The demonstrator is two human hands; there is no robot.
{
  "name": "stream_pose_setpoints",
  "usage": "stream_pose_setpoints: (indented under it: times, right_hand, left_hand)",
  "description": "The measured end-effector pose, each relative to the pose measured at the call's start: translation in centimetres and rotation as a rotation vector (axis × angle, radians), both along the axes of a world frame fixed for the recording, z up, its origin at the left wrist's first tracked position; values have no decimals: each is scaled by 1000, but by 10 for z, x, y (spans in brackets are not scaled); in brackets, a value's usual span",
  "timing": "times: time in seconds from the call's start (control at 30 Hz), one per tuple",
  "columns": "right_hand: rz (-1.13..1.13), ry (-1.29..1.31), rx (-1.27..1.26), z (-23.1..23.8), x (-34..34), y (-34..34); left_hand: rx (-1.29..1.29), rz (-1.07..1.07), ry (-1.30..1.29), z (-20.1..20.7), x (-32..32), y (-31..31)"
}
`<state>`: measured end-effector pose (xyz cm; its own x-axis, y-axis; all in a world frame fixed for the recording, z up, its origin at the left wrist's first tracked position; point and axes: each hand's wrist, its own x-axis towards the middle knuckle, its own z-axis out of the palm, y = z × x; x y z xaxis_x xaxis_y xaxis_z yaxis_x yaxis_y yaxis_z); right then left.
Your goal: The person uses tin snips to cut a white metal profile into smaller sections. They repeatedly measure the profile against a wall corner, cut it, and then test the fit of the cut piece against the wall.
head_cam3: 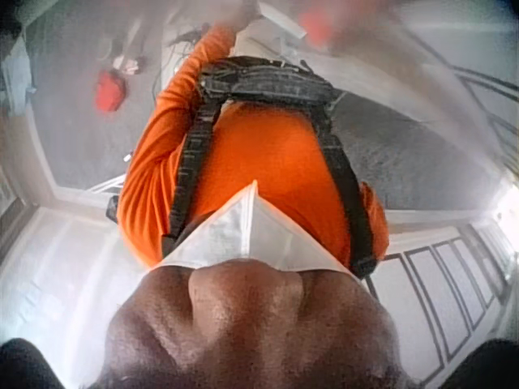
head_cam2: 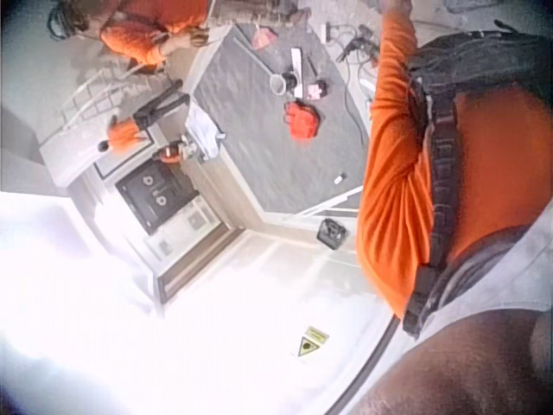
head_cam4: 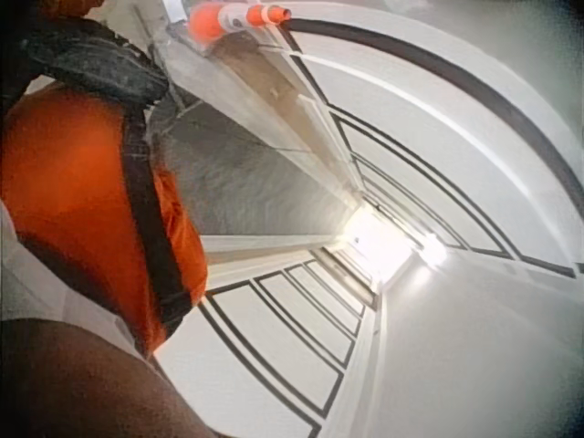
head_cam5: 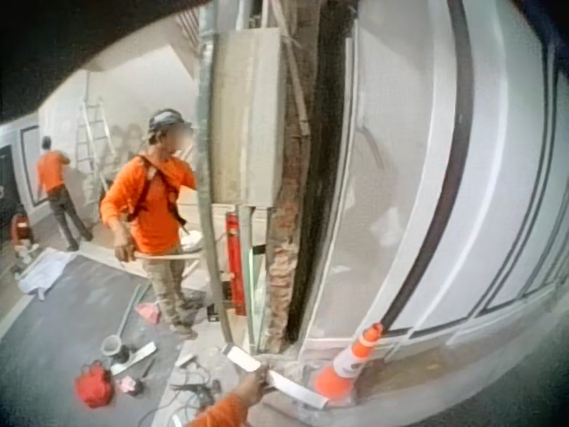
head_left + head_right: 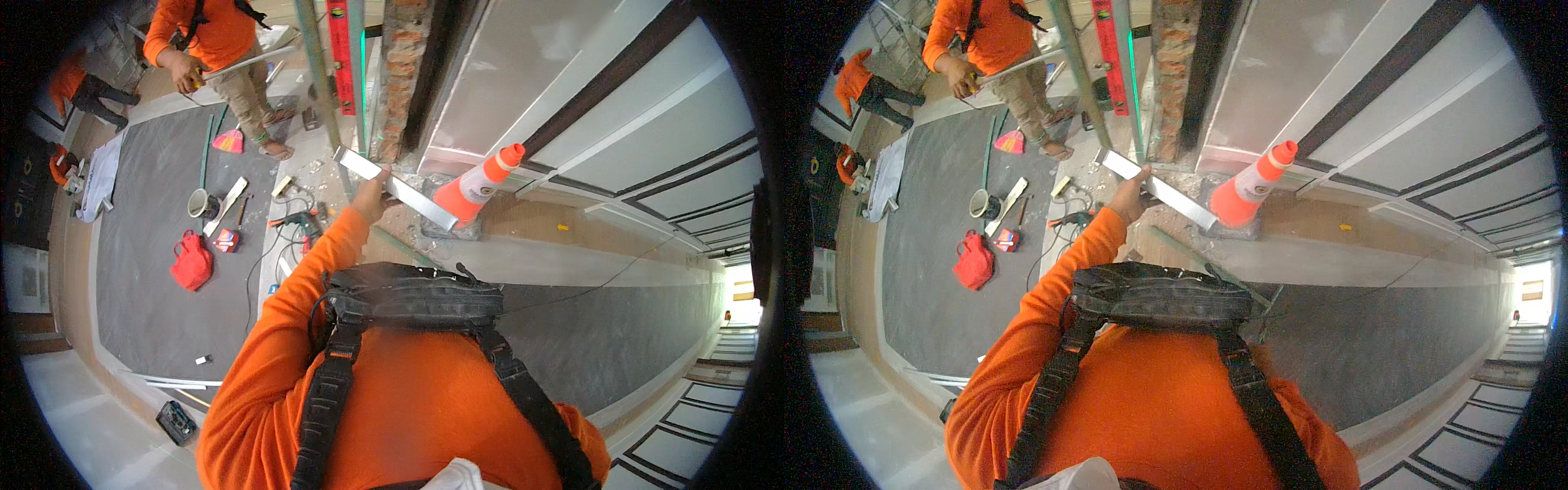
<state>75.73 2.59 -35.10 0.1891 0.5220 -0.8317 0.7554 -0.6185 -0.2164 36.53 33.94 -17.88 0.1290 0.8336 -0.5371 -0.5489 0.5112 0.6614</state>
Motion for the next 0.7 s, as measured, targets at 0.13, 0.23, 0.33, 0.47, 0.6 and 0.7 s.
stream_pose_setpoints:
  times: [0.13,0.23,0.33,0.47,0.6,0.7]
  right_hand:
    - [-146,55,-25,0,27,-16]
    - [-209,58,-49,2,50,-18]
    - [-248,57,-40,5,73,-10]
    - [-343,61,-11,19,83,6]
    - [-391,101,-20,26,75,15]
    - [-440,111,-75,16,59,-2]
  left_hand:
    - [66,21,4,-10,53,86]
    - [93,9,-73,-40,70,149]
    - [68,54,-71,-75,65,186]
    - [-45,160,-63,-98,76,190]
    - [-151,188,-66,-204,55,199]
    - [-226,321,10,-231,71,202]
